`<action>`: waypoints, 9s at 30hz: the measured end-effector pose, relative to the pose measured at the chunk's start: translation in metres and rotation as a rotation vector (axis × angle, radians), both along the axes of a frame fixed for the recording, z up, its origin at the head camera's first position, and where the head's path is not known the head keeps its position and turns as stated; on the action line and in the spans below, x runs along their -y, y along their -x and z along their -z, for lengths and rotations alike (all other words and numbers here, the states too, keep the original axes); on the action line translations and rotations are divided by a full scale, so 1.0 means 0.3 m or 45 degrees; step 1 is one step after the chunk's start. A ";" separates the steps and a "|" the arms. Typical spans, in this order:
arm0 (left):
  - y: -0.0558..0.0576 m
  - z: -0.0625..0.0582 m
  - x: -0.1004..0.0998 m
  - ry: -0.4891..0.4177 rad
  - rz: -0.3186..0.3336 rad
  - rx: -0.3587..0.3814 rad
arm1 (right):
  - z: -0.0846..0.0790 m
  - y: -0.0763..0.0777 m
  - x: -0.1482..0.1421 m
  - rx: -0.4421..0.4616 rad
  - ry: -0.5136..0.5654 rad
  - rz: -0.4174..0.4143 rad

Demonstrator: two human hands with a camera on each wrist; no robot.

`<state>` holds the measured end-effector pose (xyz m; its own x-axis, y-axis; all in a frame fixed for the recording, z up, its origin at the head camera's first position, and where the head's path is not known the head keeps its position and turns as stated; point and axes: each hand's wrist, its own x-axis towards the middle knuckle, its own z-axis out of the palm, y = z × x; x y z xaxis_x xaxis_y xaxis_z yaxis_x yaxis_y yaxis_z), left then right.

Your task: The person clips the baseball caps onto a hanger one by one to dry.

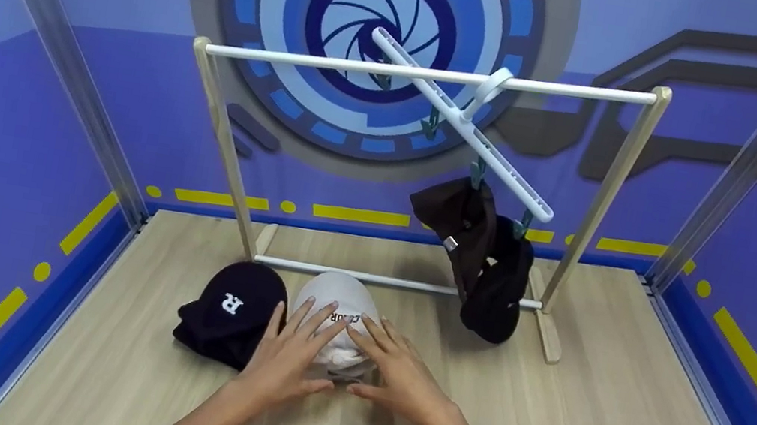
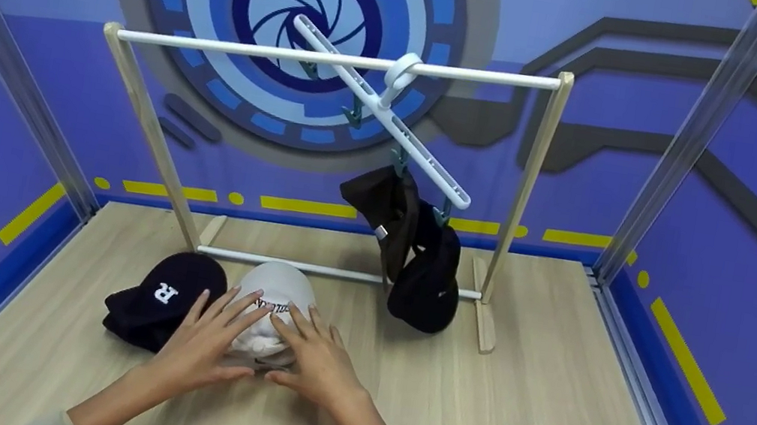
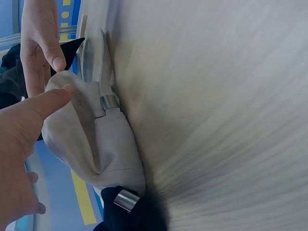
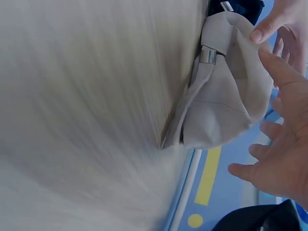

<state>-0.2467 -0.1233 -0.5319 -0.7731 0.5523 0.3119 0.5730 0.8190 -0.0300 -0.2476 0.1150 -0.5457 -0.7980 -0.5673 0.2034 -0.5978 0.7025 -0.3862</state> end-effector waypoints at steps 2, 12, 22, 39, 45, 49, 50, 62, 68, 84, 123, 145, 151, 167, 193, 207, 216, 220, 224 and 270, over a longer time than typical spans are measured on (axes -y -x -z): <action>-0.001 0.009 0.002 -0.005 -0.012 0.001 | 0.008 0.001 0.004 -0.004 0.003 -0.009; -0.010 0.040 0.022 -0.067 -0.012 -0.039 | 0.027 0.011 0.027 -0.085 0.050 -0.028; -0.012 0.073 0.039 -0.346 0.110 -0.095 | 0.050 0.030 0.046 -0.205 0.105 -0.039; -0.003 0.114 0.039 -0.444 0.082 -0.008 | 0.052 0.058 0.061 -0.175 0.103 0.057; 0.004 0.117 0.037 -0.436 0.070 -0.037 | 0.052 0.068 0.062 -0.185 0.110 0.068; 0.008 0.119 0.032 -0.450 0.072 -0.079 | 0.054 0.073 0.063 -0.195 0.114 0.072; 0.009 0.119 0.031 -0.453 0.074 -0.086 | 0.053 0.073 0.063 -0.196 0.112 0.076; 0.008 0.118 0.025 -0.491 0.078 -0.126 | 0.045 0.068 0.064 -0.199 0.134 0.084; 0.009 0.114 0.021 -0.502 0.071 -0.106 | 0.037 0.068 0.062 -0.216 0.158 0.069; 0.001 0.077 0.013 -0.501 0.098 -0.073 | 0.024 0.063 0.077 -0.141 0.184 0.068; 0.015 -0.109 -0.044 -0.622 0.147 -0.268 | -0.164 0.065 0.027 -0.438 0.316 0.079; 0.019 -0.174 -0.076 -0.817 0.129 -0.243 | -0.227 0.058 0.029 -0.559 0.476 0.160; 0.020 -0.186 -0.095 -0.873 0.100 -0.220 | -0.235 0.058 0.021 -0.540 0.529 0.182; 0.023 -0.204 -0.118 -0.878 0.032 -0.125 | -0.243 0.065 -0.006 -0.574 0.562 0.143; 0.027 -0.217 -0.155 -0.884 0.166 -0.079 | -0.256 0.066 -0.052 -0.551 0.624 0.194; 0.043 -0.228 -0.165 -0.868 0.169 -0.128 | -0.250 0.069 -0.071 -0.550 0.666 0.181; 0.045 -0.227 -0.174 -0.881 0.141 -0.095 | -0.246 0.076 -0.076 -0.542 0.645 0.184; 0.053 -0.233 -0.175 -0.871 0.124 -0.080 | -0.246 0.078 -0.076 -0.530 0.638 0.189; 0.059 -0.239 -0.174 -0.858 0.116 -0.059 | -0.247 0.077 -0.075 -0.500 0.632 0.197; 0.114 -0.326 -0.263 -0.898 0.272 -0.066 | -0.325 0.069 -0.100 -0.542 0.698 0.364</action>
